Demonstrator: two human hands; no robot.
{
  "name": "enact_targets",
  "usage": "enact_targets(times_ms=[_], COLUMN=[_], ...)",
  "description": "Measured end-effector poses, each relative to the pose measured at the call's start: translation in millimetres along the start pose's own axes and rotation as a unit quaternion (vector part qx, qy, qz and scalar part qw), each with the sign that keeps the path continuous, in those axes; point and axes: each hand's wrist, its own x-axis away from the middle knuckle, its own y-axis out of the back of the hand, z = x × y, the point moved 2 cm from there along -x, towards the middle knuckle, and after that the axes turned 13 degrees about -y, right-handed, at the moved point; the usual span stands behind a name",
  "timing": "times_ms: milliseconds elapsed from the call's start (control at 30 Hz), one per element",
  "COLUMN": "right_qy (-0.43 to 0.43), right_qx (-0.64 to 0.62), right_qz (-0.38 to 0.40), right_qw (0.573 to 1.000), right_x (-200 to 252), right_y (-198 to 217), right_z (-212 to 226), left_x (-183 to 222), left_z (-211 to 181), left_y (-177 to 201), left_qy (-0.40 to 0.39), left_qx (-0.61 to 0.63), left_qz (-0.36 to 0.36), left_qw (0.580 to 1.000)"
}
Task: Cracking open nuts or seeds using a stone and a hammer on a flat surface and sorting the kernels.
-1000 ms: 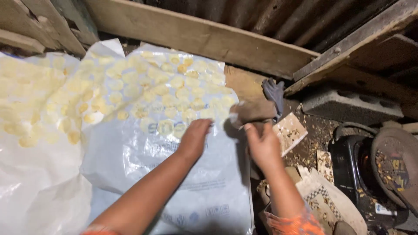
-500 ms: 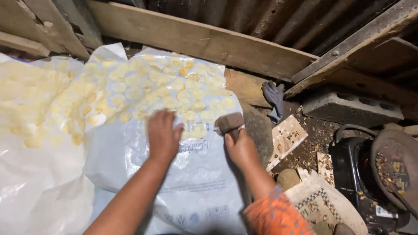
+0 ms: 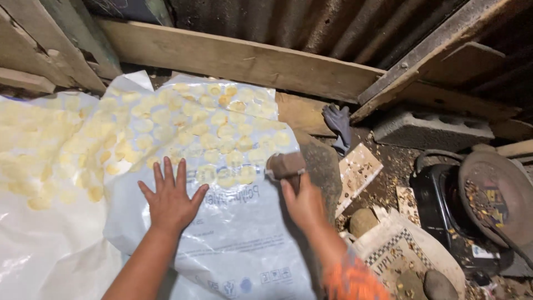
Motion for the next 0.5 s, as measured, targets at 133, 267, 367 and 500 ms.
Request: enact_targets(times_ms=[133,267,367,500], right_qy=[0.083,0.074,0.072,0.05], right_qx=[-0.005,0.053,0.074,-0.064], right_qz=[-0.099,-0.044,-0.02,0.083], right_qw=[0.992,0.995,0.995,0.993], right_x=[37.5,56.4,65.9,24.8], right_y=[-73.8,-91.9,-58.7,-75.9], right_z=[-87.5,-97.1,-76.4,-117.7], left_x=[8.6,16.2,21.3,82.3], left_z=[18.0,20.5,19.0,80.7], left_y=[-6.1,7.8,30.0,53.8], left_qy=[-0.018,-0.023,-0.043,0.067], left_qx=[-0.007,0.0,0.108,0.163], left_qz=[-0.034,-0.017,-0.071,-0.265], left_qw=[0.999,1.0,0.991,0.948])
